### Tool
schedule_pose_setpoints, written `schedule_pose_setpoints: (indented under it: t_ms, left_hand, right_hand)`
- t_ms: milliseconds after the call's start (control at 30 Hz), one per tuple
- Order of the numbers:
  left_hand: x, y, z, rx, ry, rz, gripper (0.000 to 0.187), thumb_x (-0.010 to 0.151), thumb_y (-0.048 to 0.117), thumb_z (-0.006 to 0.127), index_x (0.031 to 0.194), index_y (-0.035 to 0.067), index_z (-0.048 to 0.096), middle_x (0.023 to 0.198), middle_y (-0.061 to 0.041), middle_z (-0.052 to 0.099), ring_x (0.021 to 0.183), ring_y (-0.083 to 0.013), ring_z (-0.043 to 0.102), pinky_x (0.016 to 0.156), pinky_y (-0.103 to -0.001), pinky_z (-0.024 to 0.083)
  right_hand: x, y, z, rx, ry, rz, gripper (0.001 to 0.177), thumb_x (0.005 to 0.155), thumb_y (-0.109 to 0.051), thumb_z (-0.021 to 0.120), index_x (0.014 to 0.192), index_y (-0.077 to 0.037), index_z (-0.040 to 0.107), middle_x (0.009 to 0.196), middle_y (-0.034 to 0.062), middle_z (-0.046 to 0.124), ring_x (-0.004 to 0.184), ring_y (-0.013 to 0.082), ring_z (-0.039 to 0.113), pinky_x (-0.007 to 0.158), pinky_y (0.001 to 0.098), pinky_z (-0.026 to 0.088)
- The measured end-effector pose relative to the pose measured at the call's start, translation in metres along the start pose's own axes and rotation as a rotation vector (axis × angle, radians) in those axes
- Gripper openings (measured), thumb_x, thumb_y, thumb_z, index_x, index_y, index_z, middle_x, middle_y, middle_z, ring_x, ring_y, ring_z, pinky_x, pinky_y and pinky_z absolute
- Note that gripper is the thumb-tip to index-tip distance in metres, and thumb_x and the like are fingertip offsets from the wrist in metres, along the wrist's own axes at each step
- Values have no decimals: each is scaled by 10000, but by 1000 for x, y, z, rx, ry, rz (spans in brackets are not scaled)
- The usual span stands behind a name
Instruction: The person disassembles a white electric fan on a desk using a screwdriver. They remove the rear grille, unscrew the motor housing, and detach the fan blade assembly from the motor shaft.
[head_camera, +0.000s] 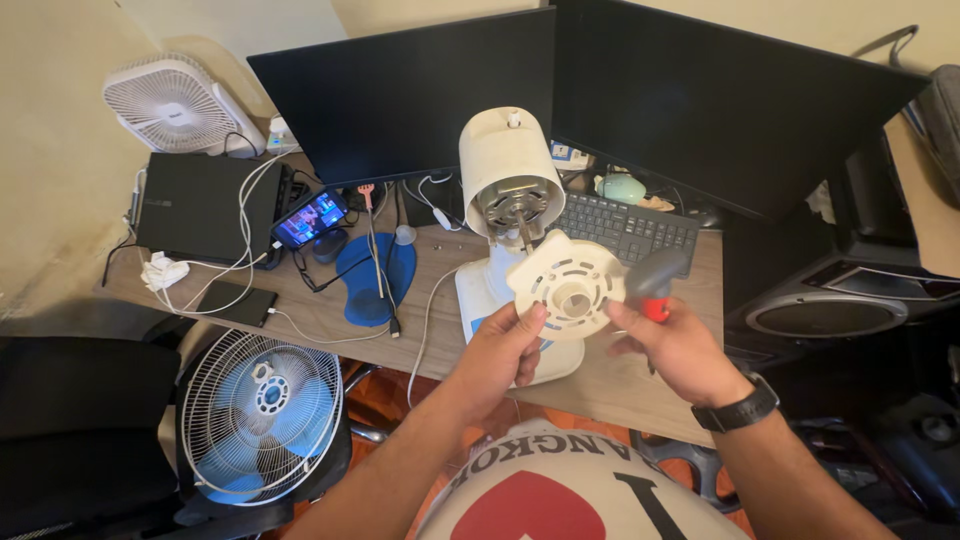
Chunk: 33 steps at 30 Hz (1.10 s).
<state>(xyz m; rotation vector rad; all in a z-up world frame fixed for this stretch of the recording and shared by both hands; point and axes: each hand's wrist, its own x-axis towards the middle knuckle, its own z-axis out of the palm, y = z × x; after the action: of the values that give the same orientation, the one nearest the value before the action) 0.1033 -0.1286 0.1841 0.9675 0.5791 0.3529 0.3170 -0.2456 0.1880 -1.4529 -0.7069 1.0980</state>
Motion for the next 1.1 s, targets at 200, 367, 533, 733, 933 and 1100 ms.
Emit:
schedule_pose_setpoints:
  t_ms: [200, 367, 533, 733, 933, 1100]
  left_hand:
    - [-12, 7, -7, 435, 297, 198, 549, 883, 379, 712, 1352, 134, 565, 719, 23, 517, 630, -100, 458, 540, -281, 387]
    - [-29, 43, -15, 1038, 297, 706, 611, 820, 342, 758, 1326, 48, 583, 1087, -115, 659, 793, -249, 631, 668, -381, 524]
    - [-28, 59, -14, 1101, 246, 610, 265, 939, 297, 691, 1103, 89, 695, 976, -116, 684, 862, -273, 660, 733, -384, 534]
    - [-21, 54, -25, 633, 191, 420, 241, 976, 269, 653, 1110, 69, 665, 925, -54, 679, 756, -110, 616, 653, -303, 524]
    - [-20, 44, -25, 482, 132, 420, 263, 974, 224, 622, 1190, 76, 649, 948, -3, 683, 805, -76, 579, 702, -276, 499]
    - [-4, 56, -26, 658, 251, 570, 227, 999, 258, 646, 1084, 47, 638, 821, -49, 675, 735, -106, 583, 653, -314, 510]
  right_hand:
    - [3, -27, -11, -342, -38, -165, 245, 936, -204, 740, 1026, 23, 754, 923, 123, 762, 848, 238, 713, 778, 371, 603]
    - [11, -79, -1, -816, -196, -229, 305, 815, -156, 787, 1113, -97, 763, 915, 29, 773, 871, 188, 730, 786, 337, 576]
    - [11, -98, 31, -938, -218, -671, 407, 811, -73, 707, 1216, -105, 739, 1008, 65, 709, 924, 205, 685, 786, 355, 555]
    - [30, -67, 21, -416, 125, -276, 365, 952, -217, 691, 1293, -90, 718, 781, 14, 606, 654, 116, 503, 583, 295, 438]
    - [34, -20, -1, -41, -96, -184, 393, 1035, -260, 689, 1367, -62, 757, 786, 56, 601, 625, 106, 487, 546, 259, 415]
    - [34, -20, 12, -422, 124, -217, 272, 856, -207, 793, 1051, -21, 757, 944, 48, 770, 841, 87, 666, 754, 256, 535]
